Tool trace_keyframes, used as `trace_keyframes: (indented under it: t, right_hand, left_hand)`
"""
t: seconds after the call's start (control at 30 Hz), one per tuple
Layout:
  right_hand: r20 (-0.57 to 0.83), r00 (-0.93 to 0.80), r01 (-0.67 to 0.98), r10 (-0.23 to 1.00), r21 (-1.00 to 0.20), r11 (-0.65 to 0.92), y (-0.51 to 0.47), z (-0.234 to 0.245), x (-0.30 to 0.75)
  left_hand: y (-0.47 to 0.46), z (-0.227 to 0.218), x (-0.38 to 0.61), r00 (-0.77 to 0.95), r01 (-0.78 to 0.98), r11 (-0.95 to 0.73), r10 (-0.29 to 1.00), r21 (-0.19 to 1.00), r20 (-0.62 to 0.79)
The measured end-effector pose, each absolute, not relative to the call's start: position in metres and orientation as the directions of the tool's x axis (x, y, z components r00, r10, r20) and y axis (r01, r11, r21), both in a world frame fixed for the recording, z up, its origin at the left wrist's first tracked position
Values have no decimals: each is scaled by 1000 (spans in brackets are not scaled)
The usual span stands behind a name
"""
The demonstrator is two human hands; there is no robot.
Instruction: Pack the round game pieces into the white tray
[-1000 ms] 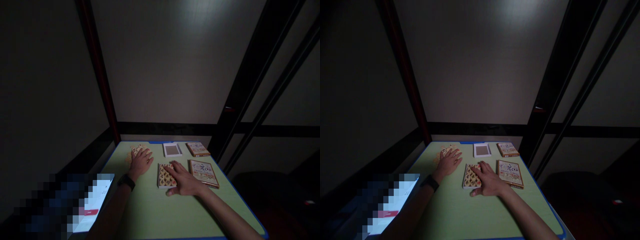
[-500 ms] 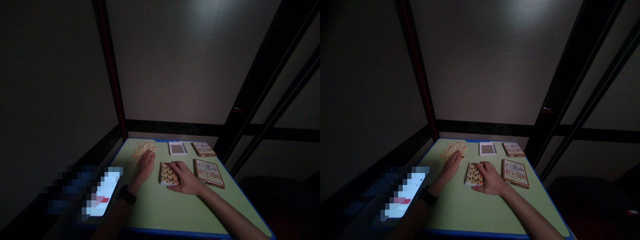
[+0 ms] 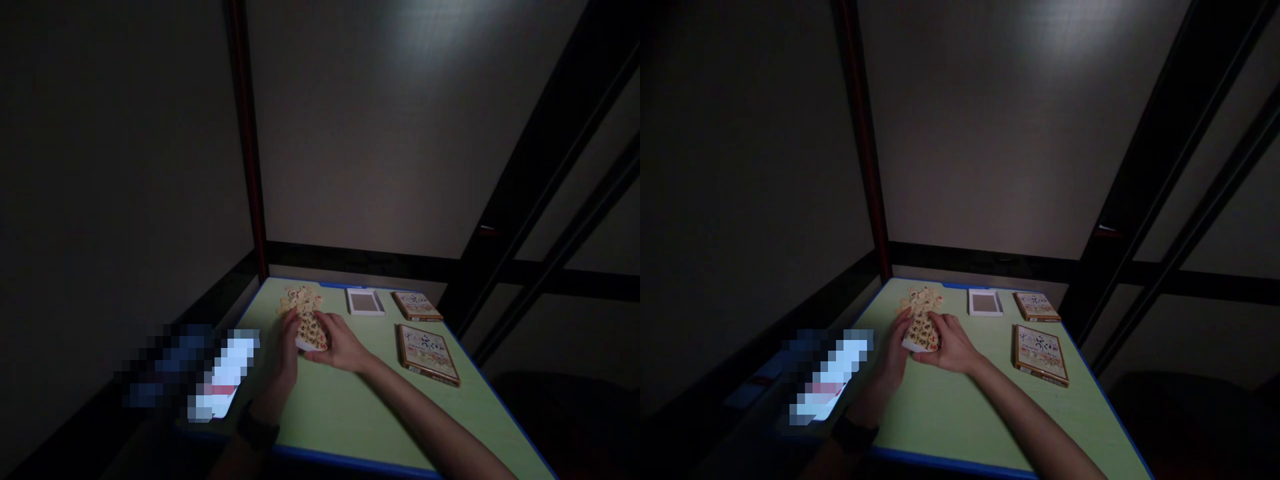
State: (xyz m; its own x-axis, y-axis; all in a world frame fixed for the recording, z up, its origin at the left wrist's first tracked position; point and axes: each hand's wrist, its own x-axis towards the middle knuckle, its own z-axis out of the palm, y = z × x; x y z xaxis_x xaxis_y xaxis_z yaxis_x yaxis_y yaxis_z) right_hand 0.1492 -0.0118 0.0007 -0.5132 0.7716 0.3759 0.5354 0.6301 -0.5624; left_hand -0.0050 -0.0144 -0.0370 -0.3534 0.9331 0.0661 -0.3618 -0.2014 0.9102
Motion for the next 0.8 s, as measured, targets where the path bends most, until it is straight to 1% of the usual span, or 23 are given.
trace_keyframes:
  t: [0.07, 0.13, 0.23, 0.3, 0.37, 0.43, 0.5, 0.57, 0.63, 0.7, 0.73, 0.8]
  right_hand:
    - [362, -549, 431, 754, -650, 626, -12, 0, 132]
    - [337, -570, 313, 749, -754, 578, -12, -1, 117]
    - [254, -565, 159, 785, -900, 406, -8, -7, 101]
    - [210, -553, 88, 806, -947, 308, -3, -12, 95]
    - [198, -537, 45, 820, -964, 262, 3, -18, 92]
    - [201, -515, 21, 833, -969, 247, 8, -24, 93]
    - [212, -498, 6, 841, -969, 248, 12, -28, 94]
    - [224, -483, -17, 846, -969, 247, 14, -32, 93]
    - [217, -458, -58, 862, -975, 215, 18, -37, 87]
    - [203, -394, -110, 897, -979, 174, 23, -42, 78]
    - [202, -343, -140, 917, -977, 162, 27, -45, 74]
    - [210, -255, -200, 944, -967, 161, 35, -50, 65]
  left_hand:
    - [-31, -34, -24, -382, -176, -283, 903, 943, 199]
    - [-50, -34, -42, -323, 5, -382, 874, 924, 363]
    - [-71, -34, -62, -274, 131, -421, 855, 898, 441]
    - [-77, -34, -68, -250, 213, -435, 841, 875, 479]
    - [-76, -34, -69, -200, 293, -443, 838, 847, 507]
    - [-69, -33, -65, -156, 345, -438, 846, 830, 510]
    - [-59, -31, -56, -159, 364, -412, 856, 835, 492]
    - [-46, -29, -44, -253, 314, -353, 864, 882, 436]
    - [-30, -26, -30, -409, 234, -258, 848, 937, 336]
    - [-15, -21, -17, -543, 170, -142, 812, 975, 213]
    - [-9, -18, -10, -582, 174, -132, 786, 976, 210]
    - [1, -11, 1, -613, 223, -163, 743, 961, 268]
